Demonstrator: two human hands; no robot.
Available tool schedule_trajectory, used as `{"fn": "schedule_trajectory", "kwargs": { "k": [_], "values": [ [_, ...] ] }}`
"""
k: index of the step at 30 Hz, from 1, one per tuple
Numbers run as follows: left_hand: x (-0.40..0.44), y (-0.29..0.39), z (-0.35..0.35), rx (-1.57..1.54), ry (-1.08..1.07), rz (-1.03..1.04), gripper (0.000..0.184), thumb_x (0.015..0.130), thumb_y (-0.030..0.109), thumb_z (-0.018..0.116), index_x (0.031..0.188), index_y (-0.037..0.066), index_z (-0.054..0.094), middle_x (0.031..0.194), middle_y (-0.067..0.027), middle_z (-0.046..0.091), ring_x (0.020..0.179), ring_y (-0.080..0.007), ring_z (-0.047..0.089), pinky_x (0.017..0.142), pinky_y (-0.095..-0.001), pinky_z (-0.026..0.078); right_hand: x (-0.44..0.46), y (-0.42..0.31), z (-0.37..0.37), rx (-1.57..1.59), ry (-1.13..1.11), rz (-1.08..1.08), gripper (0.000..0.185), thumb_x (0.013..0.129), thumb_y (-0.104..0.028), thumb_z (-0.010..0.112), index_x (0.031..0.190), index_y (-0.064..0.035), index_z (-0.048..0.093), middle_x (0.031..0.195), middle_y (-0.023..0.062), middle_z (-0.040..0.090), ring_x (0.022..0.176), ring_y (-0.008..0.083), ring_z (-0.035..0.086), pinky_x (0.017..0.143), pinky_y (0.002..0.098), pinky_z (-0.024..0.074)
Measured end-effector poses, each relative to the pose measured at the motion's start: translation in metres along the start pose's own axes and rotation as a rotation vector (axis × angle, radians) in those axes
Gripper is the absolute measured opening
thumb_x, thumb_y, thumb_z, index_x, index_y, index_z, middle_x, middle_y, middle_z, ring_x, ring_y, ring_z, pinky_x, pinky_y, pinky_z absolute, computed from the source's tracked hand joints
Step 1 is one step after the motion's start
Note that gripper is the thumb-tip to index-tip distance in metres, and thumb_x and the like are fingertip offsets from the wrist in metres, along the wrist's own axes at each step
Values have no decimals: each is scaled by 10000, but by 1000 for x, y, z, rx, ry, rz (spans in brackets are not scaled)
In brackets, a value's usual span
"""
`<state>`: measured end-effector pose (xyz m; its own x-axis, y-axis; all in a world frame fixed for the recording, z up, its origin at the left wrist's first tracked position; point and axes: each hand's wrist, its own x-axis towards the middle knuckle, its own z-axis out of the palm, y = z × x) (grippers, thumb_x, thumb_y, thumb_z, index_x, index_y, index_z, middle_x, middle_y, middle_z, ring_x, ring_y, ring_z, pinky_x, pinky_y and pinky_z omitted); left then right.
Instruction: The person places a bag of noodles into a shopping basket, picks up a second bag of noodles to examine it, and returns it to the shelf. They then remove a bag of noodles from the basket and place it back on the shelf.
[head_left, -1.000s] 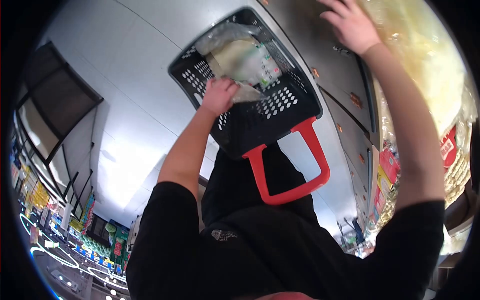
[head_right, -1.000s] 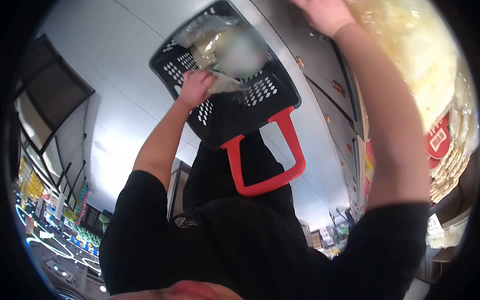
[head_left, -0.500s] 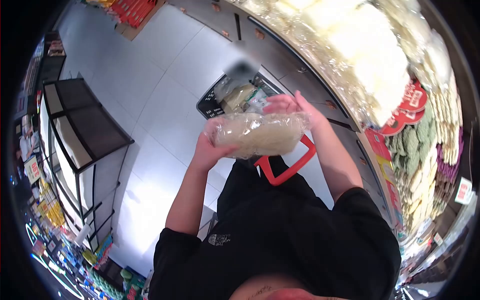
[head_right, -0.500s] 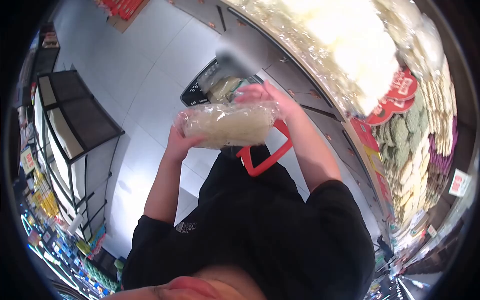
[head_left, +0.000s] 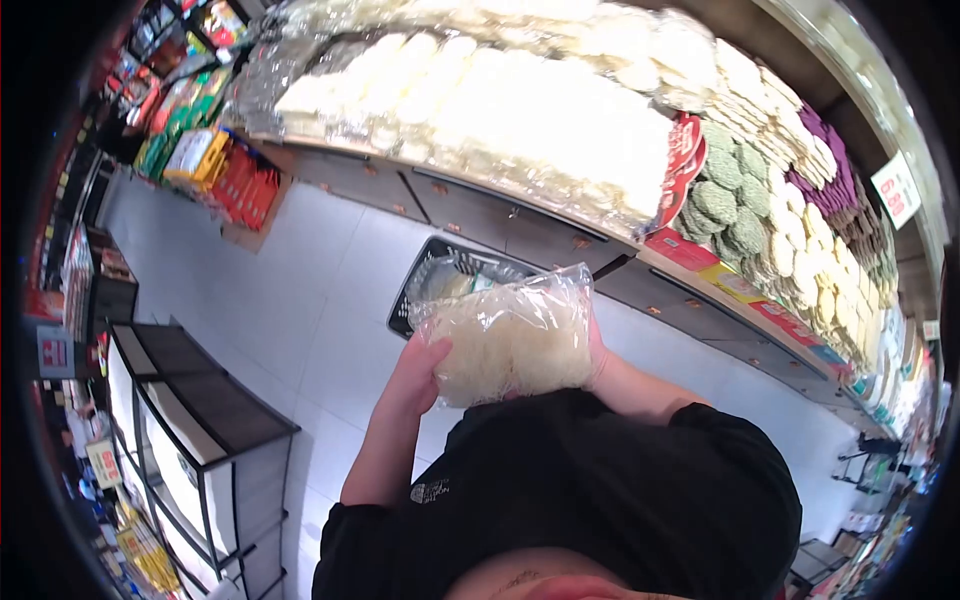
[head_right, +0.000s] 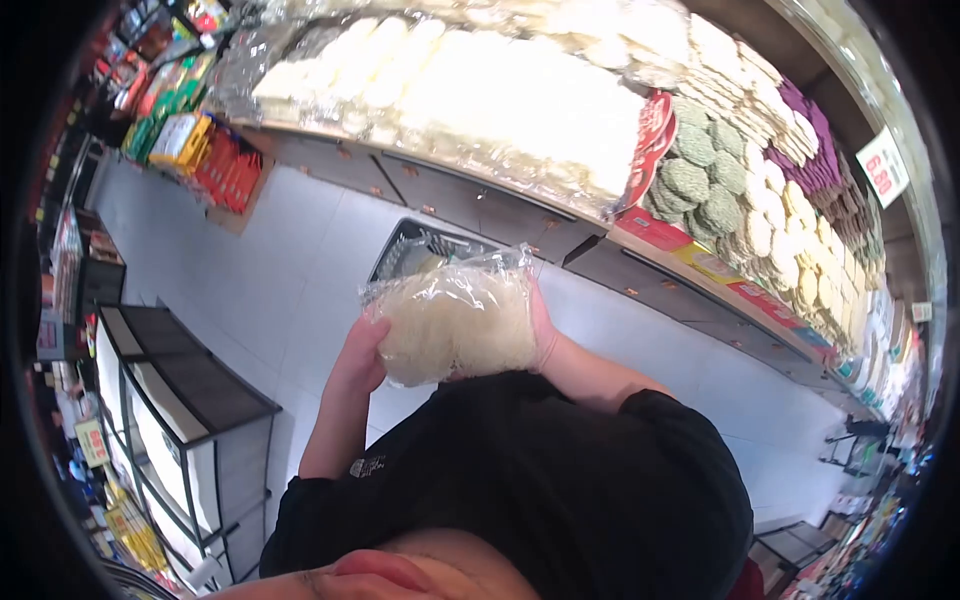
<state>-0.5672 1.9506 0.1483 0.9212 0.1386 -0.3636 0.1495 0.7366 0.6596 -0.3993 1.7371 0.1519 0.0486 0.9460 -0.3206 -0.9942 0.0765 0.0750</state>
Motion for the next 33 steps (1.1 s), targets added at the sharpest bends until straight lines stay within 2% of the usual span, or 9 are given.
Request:
{"fn": "schedule_trajectory", "kwargs": {
  "k": [4,6,8,10,14,18,21,27,33],
  "values": [
    [6,8,71,56,-42,-42,699,931,213,676,1505,-3,339,1466,-139,497,1339,-260,514,1111,-408,439,-52,-12,-11,95,-165,-62,1006,825,-899,341,1539,-191,394,1602,129,357,1409,498,352,985,859,245],
    [21,-13,85,-21,-197,26,834,928,402,693,1532,-12,294,1537,-150,416,1413,-265,431,1158,-414,384,-86,-26,-17,148,-225,-147,961,854,-859,380,1541,-187,377,1602,121,353,1404,483,368,999,838,273],
    [34,-20,131,45,-394,120,919,918,510,684,1547,-14,265,1578,-161,360,1459,-275,368,1184,-438,347,-125,-46,-15,-505,-244,-453,929,883,-819,394,1540,-162,366,1601,118,351,1401,470,378,1016,800,309],
    [52,-64,139,-27,-467,183,949,921,557,654,1556,-16,242,1601,-161,322,1486,-295,314,1190,-481,325,-161,-65,-18,-673,-249,-580,904,904,-784,408,1534,-137,368,1593,125,359,1397,460,388,1033,760,340],
    [89,-125,197,-67,-603,158,904,961,548,603,1571,1,221,1635,-150,266,1514,-337,246,1198,-546,281,-218,-117,-33,-75,-302,-445,866,928,-723,437,1511,-85,395,1565,161,392,1390,443,410,1063,674,388],
    [121,-159,278,-240,-616,42,794,982,531,579,1568,87,281,1609,-136,320,1468,-306,335,1173,-519,324,-269,-138,-35,39,-306,-591,825,945,-687,436,1499,-76,417,1541,181,423,1377,435,438,1084,638,398],
    [133,-185,300,-126,-350,-48,756,939,603,604,1527,189,373,1578,-57,375,1301,-254,470,1046,-437,410,-296,-144,-51,168,-268,-692,807,955,-674,416,1503,-82,416,1537,183,432,1380,421,448,1102,631,387],
    [157,-203,288,49,-501,-250,709,979,534,588,1530,152,357,1508,-75,469,1330,-271,480,1086,-397,404,-301,-139,-86,213,-338,-798,793,964,-649,395,1535,-99,378,1560,171,414,1417,398,420,1148,618,336],
    [195,-180,316,22,-280,-64,699,1002,471,582,1525,75,340,1501,-90,479,1375,-283,468,1113,-448,408,-295,-164,-82,89,-220,-790,814,952,-673,364,1572,-147,327,1607,137,354,1466,376,350,1195,611,249]
  ]
}}
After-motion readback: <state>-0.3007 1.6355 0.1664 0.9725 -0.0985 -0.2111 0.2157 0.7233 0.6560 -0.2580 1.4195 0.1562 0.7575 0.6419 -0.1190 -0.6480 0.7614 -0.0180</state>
